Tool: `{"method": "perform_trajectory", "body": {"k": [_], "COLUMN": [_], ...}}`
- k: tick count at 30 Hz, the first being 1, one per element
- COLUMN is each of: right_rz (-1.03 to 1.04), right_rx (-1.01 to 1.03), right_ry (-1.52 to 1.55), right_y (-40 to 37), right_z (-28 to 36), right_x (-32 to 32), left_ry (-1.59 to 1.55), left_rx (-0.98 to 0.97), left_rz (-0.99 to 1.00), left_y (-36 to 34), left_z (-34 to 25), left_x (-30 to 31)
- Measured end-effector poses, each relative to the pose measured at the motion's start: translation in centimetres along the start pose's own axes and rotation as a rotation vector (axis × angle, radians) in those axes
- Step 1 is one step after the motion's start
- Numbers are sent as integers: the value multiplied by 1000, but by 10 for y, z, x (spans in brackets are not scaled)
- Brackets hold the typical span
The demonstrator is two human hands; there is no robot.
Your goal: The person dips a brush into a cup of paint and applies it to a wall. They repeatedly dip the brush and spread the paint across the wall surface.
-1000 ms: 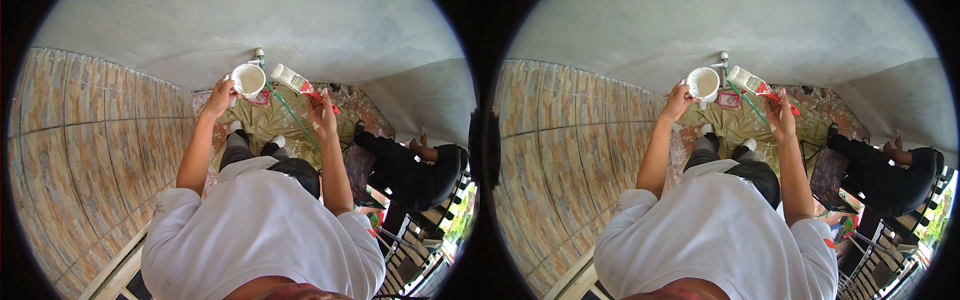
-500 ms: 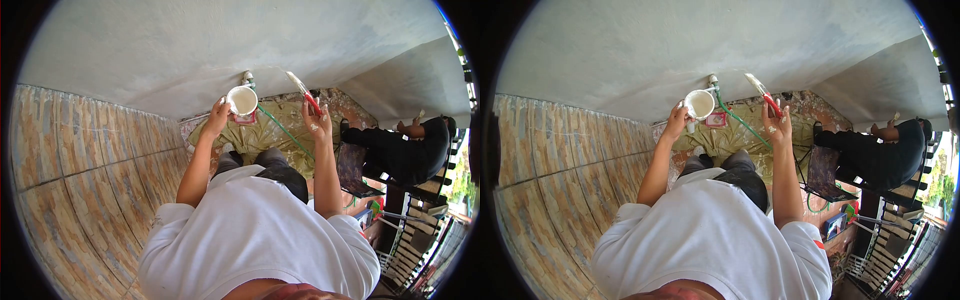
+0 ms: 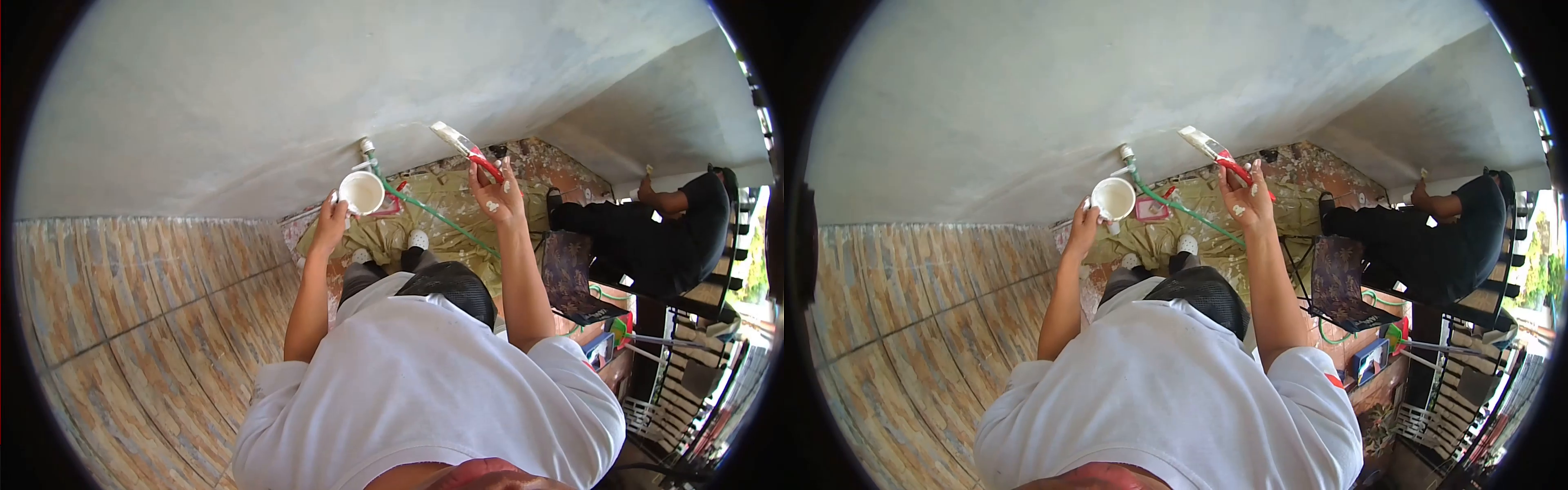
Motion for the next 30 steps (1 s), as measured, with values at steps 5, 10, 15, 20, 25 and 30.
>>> {"method": "perform_trajectory", "body": {"k": [5,10,15,20,25,30], "right_rz": [70,121,61,-97,248,471], "right_rx": [145,241,393,482,810,935], "right_ry": [43,16,-208,-347,-325,-167], "right_y": [38,74,113,114,28,4], "right_z": [58,94,114,133,183,186], "right_x": [-27,-62,-76,-94,-219,-228], "left_ry": [-14,34,54,115,44,17], "left_rx": [36,106,119,60,110,115], "left_rz": [-137,-182,-224,-228,-244,-239], "left_y": [5,16,15,24,27,27], "left_z": [0,32,21,26,34,35], "left_x": [-5,4,-11,-14,-19,-25]}}
Point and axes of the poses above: each hand's wrist, its own y-axis towards the middle knuckle, its own x-axis out of the back of the hand, z = x × y, the point moved 9 cm from there along y, towards the middle knuckle, and after that the axes turned 5 degrees about x, right-handed, at the moved point
